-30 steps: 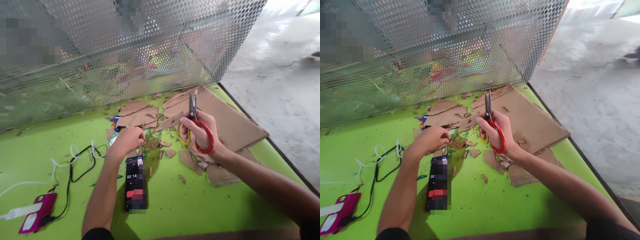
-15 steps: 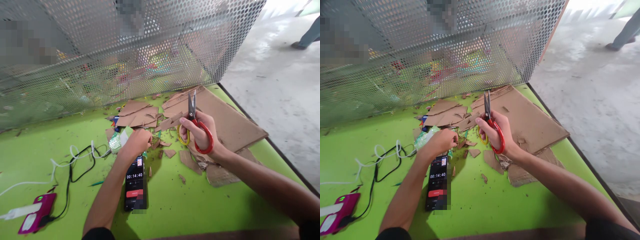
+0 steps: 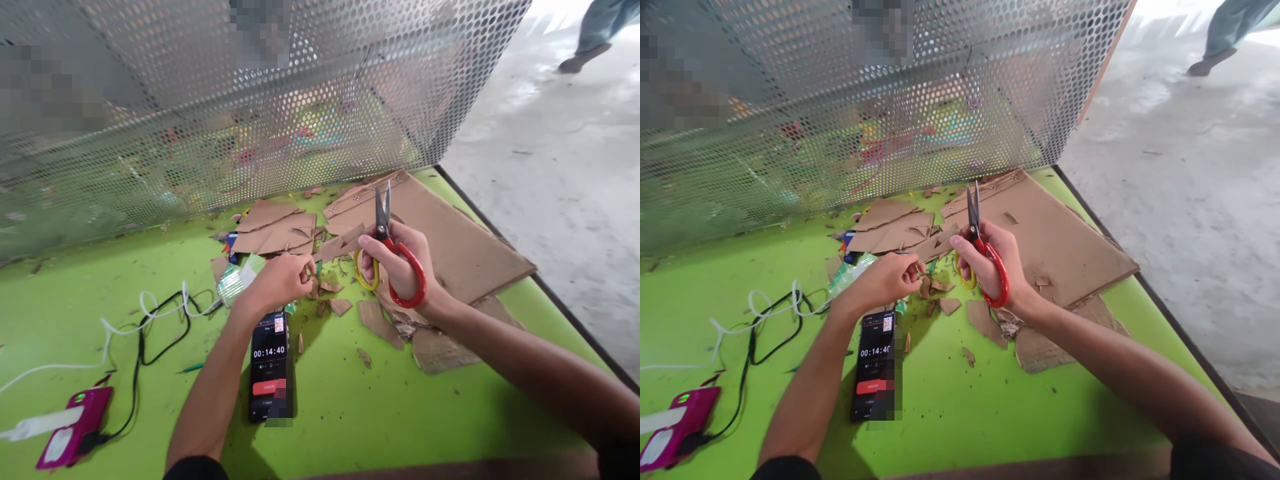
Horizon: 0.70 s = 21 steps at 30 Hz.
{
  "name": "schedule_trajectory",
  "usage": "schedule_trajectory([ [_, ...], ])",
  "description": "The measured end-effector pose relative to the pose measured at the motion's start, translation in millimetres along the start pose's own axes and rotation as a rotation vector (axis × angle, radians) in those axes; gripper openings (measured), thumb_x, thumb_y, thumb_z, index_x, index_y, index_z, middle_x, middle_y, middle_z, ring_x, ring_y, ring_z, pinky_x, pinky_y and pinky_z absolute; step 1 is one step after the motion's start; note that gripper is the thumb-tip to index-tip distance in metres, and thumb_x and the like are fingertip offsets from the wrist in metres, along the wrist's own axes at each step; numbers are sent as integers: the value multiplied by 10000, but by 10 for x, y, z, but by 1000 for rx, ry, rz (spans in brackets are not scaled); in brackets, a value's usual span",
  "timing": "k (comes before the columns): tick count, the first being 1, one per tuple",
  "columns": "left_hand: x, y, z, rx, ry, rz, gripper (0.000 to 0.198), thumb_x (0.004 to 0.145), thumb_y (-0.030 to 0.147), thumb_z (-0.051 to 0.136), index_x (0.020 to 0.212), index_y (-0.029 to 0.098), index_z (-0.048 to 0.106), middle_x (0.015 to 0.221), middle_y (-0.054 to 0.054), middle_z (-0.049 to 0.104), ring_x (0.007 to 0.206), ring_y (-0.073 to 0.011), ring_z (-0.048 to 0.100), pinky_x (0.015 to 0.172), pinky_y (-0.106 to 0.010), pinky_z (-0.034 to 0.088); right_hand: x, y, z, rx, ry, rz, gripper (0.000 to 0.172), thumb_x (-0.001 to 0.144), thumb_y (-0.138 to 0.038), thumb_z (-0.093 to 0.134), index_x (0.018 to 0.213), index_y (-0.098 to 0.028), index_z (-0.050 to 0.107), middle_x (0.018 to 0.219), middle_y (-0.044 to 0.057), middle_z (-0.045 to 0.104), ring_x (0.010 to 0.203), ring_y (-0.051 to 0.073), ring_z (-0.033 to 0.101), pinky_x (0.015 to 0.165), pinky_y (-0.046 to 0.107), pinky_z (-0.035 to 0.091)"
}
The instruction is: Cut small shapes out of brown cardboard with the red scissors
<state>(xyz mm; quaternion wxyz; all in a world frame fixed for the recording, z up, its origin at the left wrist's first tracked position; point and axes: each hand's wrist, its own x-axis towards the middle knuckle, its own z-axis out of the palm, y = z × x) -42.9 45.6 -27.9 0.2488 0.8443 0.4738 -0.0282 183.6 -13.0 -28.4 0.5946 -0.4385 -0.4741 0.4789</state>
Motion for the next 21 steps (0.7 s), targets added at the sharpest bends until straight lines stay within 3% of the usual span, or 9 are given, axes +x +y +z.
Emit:
schedule_trajectory([
  [3, 23, -30, 3, -108, -60, 35, 254, 828, 179, 603, 1021, 210, 765, 779, -6, 764, 700, -174, 684, 649, -274, 454, -1, -4, -1, 6, 3, 7, 256, 891, -396, 776, 833, -210, 610, 590, -34, 647, 425, 122, 587, 392, 249, 489],
  [10, 48, -118, -28, -319, -145, -25, 92, 822, 237, 648, 887, 198, 701, 819, -25, 779, 756, -189, 728, 686, -275, 543, 8, -20, 16, -7, 9, 9, 269, 871, -395, 789, 815, -207, 605, 582, -33, 642, 414, 120, 579, 384, 249, 480],
  [18, 35, -129, -39, -187, -174, -113, 57, 815, 214, 615, 788, 202, 663, 714, -20, 760, 680, -196, 730, 633, -280, 519, 5, 4, 2, -9, -4, -4, 234, 897, -372, 765, 839, -200, 618, 604, -30, 658, 427, 117, 590, 386, 246, 488],
  [21, 39, -131, -25, -102, -128, -135, 105, 838, 226, 609, 784, 195, 693, 741, -35, 767, 677, -194, 711, 631, -289, 501, 1, -4, 2, -12, -3, -3, 240, 892, -376, 766, 835, -200, 614, 599, -31, 656, 424, 117, 590, 384, 246, 488],
])
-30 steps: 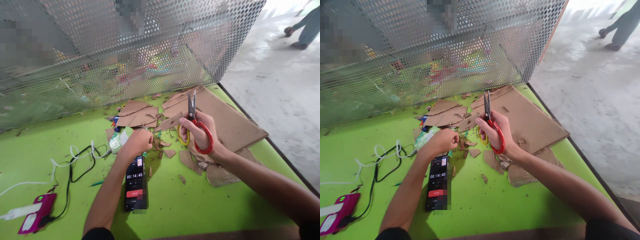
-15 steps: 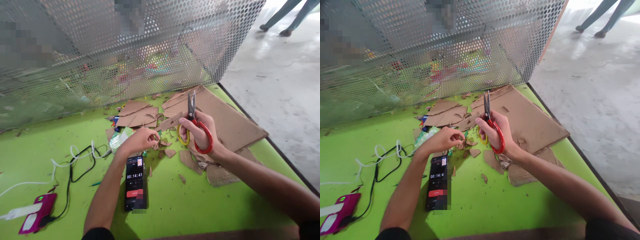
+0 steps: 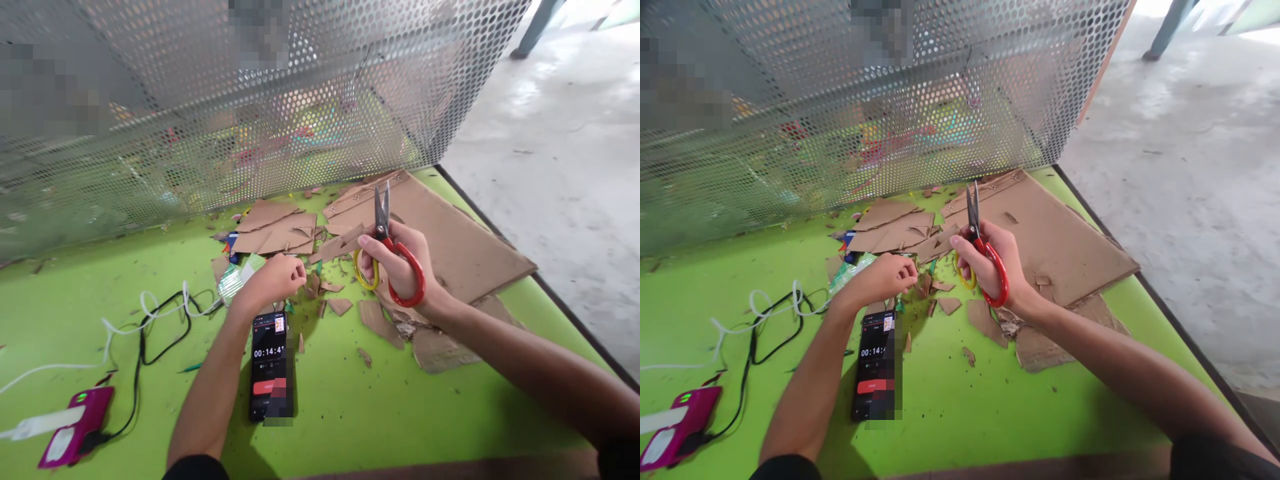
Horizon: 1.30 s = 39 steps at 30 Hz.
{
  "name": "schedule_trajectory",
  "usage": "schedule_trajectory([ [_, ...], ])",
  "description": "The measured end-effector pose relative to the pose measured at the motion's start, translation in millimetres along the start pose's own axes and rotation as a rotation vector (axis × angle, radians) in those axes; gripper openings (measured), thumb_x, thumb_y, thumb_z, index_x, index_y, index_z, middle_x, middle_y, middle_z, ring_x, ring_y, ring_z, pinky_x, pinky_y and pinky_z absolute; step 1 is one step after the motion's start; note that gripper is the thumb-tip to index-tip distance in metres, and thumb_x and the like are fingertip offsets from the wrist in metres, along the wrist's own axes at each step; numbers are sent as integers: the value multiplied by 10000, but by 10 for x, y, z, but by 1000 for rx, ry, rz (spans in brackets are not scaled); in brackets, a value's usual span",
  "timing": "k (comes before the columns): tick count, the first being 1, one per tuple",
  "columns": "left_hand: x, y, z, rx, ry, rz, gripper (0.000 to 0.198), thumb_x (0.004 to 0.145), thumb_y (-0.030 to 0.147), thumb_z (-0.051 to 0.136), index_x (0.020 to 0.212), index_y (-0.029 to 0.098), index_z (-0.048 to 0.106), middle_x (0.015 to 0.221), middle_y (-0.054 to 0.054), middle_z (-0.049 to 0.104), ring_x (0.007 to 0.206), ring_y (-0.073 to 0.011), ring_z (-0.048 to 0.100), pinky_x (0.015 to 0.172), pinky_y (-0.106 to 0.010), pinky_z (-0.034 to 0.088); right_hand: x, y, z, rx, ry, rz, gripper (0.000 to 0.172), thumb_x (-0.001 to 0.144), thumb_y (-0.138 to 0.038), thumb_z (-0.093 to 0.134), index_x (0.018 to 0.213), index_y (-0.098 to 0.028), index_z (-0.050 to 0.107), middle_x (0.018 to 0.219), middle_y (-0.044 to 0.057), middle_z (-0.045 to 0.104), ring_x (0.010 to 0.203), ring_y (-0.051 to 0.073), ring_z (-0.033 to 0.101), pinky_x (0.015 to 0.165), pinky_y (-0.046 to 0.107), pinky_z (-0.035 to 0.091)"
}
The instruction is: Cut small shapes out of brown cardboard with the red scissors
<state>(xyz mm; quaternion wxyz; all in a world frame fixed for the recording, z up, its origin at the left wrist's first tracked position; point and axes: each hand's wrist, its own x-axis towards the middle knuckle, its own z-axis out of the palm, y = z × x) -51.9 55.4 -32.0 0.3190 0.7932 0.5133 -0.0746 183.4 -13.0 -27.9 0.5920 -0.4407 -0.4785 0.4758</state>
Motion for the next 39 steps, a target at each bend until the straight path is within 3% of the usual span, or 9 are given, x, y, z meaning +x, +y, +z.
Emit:
schedule_trajectory([
  [9, 43, 86, 62, 73, 99, 80, 264, 867, 151, 557, 931, 198, 808, 860, -55, 795, 729, -198, 681, 689, -305, 469, 1, -20, 10, -8, 13, 20, 257, 879, -402, 773, 824, -215, 605, 582, -38, 649, 418, 119, 583, 391, 255, 485],
  [15, 40, 40, 101, 114, 12, 141, 377, 830, 148, 661, 1182, 224, 773, 922, -50, 775, 799, -212, 683, 742, -302, 473, 3, -22, 10, 9, 5, 18, 243, 867, -371, 793, 820, -213, 613, 585, -33, 651, 423, 127, 588, 389, 261, 484],
  [20, 69, 25, 157, 166, -8, 204, 248, 830, 168, 710, 1062, 224, 779, 1002, -56, 739, 914, -230, 674, 807, -315, 472, 9, -16, 5, 21, 15, 21, 262, 859, -379, 806, 821, -210, 609, 585, -32, 648, 417, 129, 587, 380, 257, 470],
  [26, 47, 50, 191, 193, -3, 215, 331, 855, 201, 716, 1186, 217, 722, 1123, -77, 673, 969, -246, 654, 835, -332, 478, -3, -16, 15, 23, 20, 31, 269, 857, -391, 807, 814, -215, 609, 585, -34, 651, 417, 123, 581, 383, 252, 467],
  [29, 37, 40, 188, 187, 3, 194, 267, 852, 227, 723, 1118, 202, 724, 1124, -78, 652, 954, -241, 649, 820, -332, 476, -6, -27, 19, 23, 24, 30, 273, 848, -389, 816, 808, -216, 608, 580, -34, 646, 413, 124, 577, 380, 252, 463],
  [34, 72, -4, 186, 145, 2, 203, 62, 837, 244, 731, 885, 207, 720, 989, -48, 687, 866, -214, 646, 746, -309, 449, 17, -60, -10, 1, 32, 15, 271, 869, -395, 799, 805, -213, 608, 584, -27, 649, 424, 124, 591, 388, 249, 477],
  [39, 48, -13, 138, 137, -28, 159, 199, 792, 280, 786, 978, 216, 752, 899, -39, 749, 801, -215, 663, 679, -299, 425, 50, -90, -43, -12, 79, -8, 270, 863, -393, 796, 801, -212, 606, 591, -18, 655, 445, 131, 604, 393, 253, 492],
])
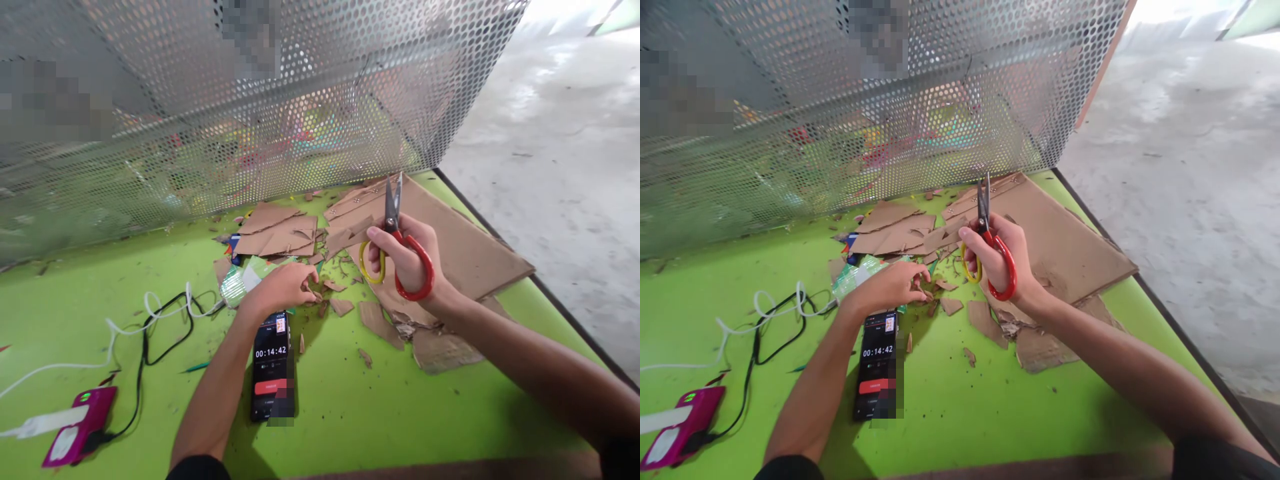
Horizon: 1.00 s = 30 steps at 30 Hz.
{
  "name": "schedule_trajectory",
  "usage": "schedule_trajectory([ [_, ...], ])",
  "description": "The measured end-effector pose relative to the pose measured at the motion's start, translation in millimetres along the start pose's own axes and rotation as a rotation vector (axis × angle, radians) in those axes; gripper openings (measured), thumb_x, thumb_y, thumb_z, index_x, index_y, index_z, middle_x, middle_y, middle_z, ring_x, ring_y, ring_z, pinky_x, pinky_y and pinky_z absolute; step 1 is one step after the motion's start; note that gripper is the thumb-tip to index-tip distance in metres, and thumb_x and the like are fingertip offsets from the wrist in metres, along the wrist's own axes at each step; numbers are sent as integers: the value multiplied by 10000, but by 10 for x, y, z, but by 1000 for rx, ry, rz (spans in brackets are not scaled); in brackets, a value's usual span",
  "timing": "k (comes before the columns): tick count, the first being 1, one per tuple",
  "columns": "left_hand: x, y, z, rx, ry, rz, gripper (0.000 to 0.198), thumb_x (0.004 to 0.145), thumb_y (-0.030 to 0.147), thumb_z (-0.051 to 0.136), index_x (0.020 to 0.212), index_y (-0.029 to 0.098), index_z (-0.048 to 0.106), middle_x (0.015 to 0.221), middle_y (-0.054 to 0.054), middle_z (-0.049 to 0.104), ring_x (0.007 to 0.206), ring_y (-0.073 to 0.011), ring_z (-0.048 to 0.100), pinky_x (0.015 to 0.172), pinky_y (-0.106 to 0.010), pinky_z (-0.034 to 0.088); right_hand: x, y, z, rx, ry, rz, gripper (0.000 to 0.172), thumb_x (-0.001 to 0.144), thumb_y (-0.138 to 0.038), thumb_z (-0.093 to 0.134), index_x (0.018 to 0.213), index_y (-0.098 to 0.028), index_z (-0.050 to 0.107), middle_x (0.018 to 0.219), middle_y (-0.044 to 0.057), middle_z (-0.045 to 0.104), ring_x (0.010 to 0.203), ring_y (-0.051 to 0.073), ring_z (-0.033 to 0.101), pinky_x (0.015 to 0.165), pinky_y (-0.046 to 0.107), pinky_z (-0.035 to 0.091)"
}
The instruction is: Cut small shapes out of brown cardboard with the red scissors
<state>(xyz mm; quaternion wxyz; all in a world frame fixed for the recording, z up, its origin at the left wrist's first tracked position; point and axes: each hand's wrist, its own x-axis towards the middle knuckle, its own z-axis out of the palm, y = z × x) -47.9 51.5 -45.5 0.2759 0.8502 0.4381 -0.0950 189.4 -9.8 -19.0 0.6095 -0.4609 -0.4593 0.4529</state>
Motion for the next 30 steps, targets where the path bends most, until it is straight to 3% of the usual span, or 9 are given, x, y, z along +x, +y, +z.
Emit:
schedule_trajectory([
  [6, -125, 12, -164, -40, -53, -9, 50, 808, 253, 746, 794, 220, 780, 833, -28, 779, 752, -192, 689, 661, -285, 449, 12, -44, -10, 1, 5, -8, 286, 858, -413, 798, 791, -220, 598, 581, -18, 653, 432, 134, 596, 396, 269, 488],
  [8, -93, 48, -173, -59, 52, -10, 101, 842, 297, 733, 840, 211, 786, 864, -37, 779, 757, -192, 683, 672, -289, 465, 13, -55, -13, 5, 7, -14, 295, 853, -425, 803, 786, -223, 599, 580, -18, 653, 427, 134, 594, 392, 271, 486],
  [12, 87, 151, -45, -121, 402, -90, 183, 917, 313, 699, 1017, 178, 772, 977, -66, 770, 826, -193, 698, 771, -297, 529, 16, -59, -18, 6, 7, -13, 309, 849, -436, 802, 790, -224, 585, 571, -24, 643, 420, 127, 587, 389, 263, 481],
  [14, 154, 186, 33, -134, 468, -116, 316, 924, 280, 702, 1226, 186, 705, 1142, -77, 746, 854, -183, 724, 794, -292, 543, 20, -55, -19, 1, 7, -12, 306, 854, -433, 795, 795, -221, 582, 570, -26, 640, 422, 123, 586, 395, 259, 485],
  [16, 166, 203, 75, -79, 503, -115, 315, 948, 249, 672, 1257, 194, 686, 1254, -92, 708, 919, -191, 734, 809, -293, 536, 24, -48, -20, -1, 10, -11, 294, 858, -422, 788, 797, -218, 585, 569, -27, 639, 422, 120, 586, 396, 255, 485],
  [19, 116, 204, 84, -28, 381, -13, 190, 954, 240, 657, 1110, 189, 752, 1113, -71, 735, 894, -199, 714, 830, -310, 526, 29, -32, -22, 8, 14, -8, 276, 861, -400, 785, 798, -216, 590, 572, -27, 642, 424, 121, 585, 387, 251, 474],
  [23, 85, 191, 112, 14, 135, 143, 325, 895, 263, 718, 1212, 205, 759, 1109, -75, 707, 947, -234, 689, 854, -335, 521, 29, -14, -23, 7, 11, 2, 290, 868, -393, 789, 783, -216, 575, 586, -19, 654, 427, 124, 590, 381, 250, 467],
  [26, 112, 178, 144, 36, 121, 124, 247, 915, 244, 671, 1130, 202, 785, 1088, -79, 695, 922, -233, 684, 842, -342, 520, 21, -16, -18, 3, 12, 10, 295, 868, -397, 795, 786, -215, 577, 583, -19, 654, 425, 122, 588, 386, 248, 467],
  [30, 102, 194, 97, 14, 193, 123, 150, 855, 191, 736, 1000, 182, 773, 1022, -66, 726, 889, -222, 680, 808, -333, 524, 15, -30, -3, 8, 9, 10, 296, 862, -399, 802, 788, -216, 582, 574, -25, 646, 435, 121, 592, 398, 243, 483],
])
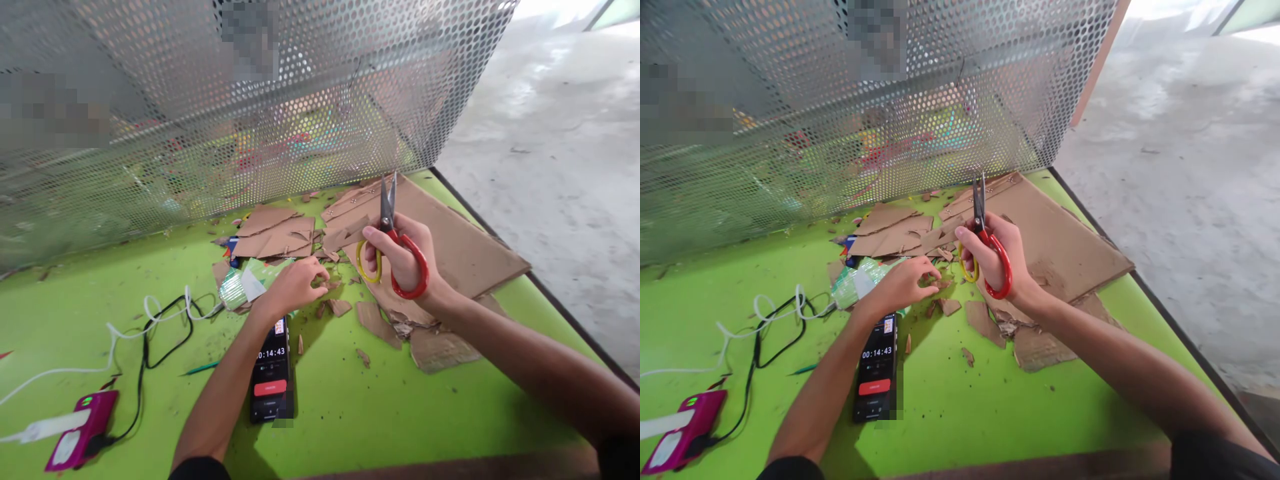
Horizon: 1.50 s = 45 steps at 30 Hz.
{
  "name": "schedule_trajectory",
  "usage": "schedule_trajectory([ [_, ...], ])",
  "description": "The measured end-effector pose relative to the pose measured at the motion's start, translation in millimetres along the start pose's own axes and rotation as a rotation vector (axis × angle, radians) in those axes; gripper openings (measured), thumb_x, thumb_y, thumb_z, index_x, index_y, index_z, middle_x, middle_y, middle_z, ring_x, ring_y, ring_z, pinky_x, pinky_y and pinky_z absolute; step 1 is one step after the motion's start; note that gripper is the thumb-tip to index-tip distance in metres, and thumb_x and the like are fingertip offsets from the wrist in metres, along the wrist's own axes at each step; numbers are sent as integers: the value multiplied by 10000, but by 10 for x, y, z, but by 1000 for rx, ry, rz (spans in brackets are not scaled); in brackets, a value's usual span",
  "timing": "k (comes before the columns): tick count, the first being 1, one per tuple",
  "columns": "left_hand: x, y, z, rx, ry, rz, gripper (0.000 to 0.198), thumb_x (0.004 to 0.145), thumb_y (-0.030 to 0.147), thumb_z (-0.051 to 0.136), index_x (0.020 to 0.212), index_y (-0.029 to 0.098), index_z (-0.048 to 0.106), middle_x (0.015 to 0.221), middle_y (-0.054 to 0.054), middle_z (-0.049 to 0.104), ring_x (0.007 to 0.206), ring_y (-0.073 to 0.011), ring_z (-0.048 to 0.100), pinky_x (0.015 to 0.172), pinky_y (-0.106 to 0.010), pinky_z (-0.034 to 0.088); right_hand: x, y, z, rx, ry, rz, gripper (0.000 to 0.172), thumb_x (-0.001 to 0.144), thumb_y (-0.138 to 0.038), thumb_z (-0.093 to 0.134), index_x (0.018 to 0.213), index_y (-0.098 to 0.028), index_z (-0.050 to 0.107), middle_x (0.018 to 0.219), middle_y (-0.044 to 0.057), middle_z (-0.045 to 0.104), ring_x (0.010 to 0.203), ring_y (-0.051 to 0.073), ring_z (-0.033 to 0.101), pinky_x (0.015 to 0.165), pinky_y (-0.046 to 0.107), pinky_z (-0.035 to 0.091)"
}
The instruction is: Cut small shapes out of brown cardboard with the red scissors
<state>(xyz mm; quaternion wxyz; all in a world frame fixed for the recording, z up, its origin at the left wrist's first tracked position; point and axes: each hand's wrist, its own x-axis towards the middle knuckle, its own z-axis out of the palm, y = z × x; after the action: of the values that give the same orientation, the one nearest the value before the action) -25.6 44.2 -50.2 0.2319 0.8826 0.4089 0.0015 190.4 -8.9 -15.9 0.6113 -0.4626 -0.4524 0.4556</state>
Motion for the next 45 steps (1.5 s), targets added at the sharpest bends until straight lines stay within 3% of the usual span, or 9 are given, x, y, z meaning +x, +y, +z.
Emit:
schedule_trajectory([
  [6, -174, 216, -236, -265, 223, 59, 137, 828, 167, 807, 939, 201, 736, 835, 12, 749, 698, -134, 661, 671, -262, 536, 90, 117, -37, 13, 46, -16, 312, 836, -427, 817, 771, -217, 596, 551, -33, 627, 419, 122, 585, 379, 236, 470],
  [11, -313, 350, -370, -268, 575, 187, 209, 830, 179, 841, 1017, 213, 755, 851, 10, 756, 658, -102, 649, 626, -230, 541, 133, 239, -52, 20, 41, -24, 274, 848, -404, 790, 790, -218, 598, 545, -38, 638, 387, 118, 568, 370, 234, 442],
  [15, -290, 354, -369, -228, 794, 164, 237, 797, 167, 871, 996, 199, 745, 830, 8, 742, 656, -99, 650, 586, -214, 531, 67, 240, 4, 18, 8, -7, 306, 834, -431, 798, 785, -217, 586, 535, -41, 629, 393, 118, 567, 390, 238, 451],
  [22, -192, 371, -253, -169, 828, 233, 221, 812, 194, 862, 998, 202, 742, 1036, -53, 756, 930, -177, 705, 764, -293, 581, -51, 259, 74, 73, -66, 34, 247, 849, -374, 776, 823, -212, 591, 566, -45, 635, 411, 113, 565, 395, 235, 450],
  [34, -212, 423, -245, -158, 848, 282, 222, 812, 115, 835, 1008, 162, 742, 910, -31, 762, 746, -110, 673, 703, -224, 580, -122, 181, 119, 106, -106, 108, 285, 822, -397, 793, 842, -198, 589, 564, -45, 640, 416, 106, 565, 406, 229, 463],
  [45, -220, 437, -258, -115, 877, 313, 225, 826, 80, 776, 1024, 180, 746, 938, -33, 751, 774, -127, 696, 719, -254, 610, -121, 208, 111, 88, -113, 106, 287, 856, -451, 743, 837, -201, 604, 557, -36, 652, 406, 116, 577, 400, 235, 462],
])
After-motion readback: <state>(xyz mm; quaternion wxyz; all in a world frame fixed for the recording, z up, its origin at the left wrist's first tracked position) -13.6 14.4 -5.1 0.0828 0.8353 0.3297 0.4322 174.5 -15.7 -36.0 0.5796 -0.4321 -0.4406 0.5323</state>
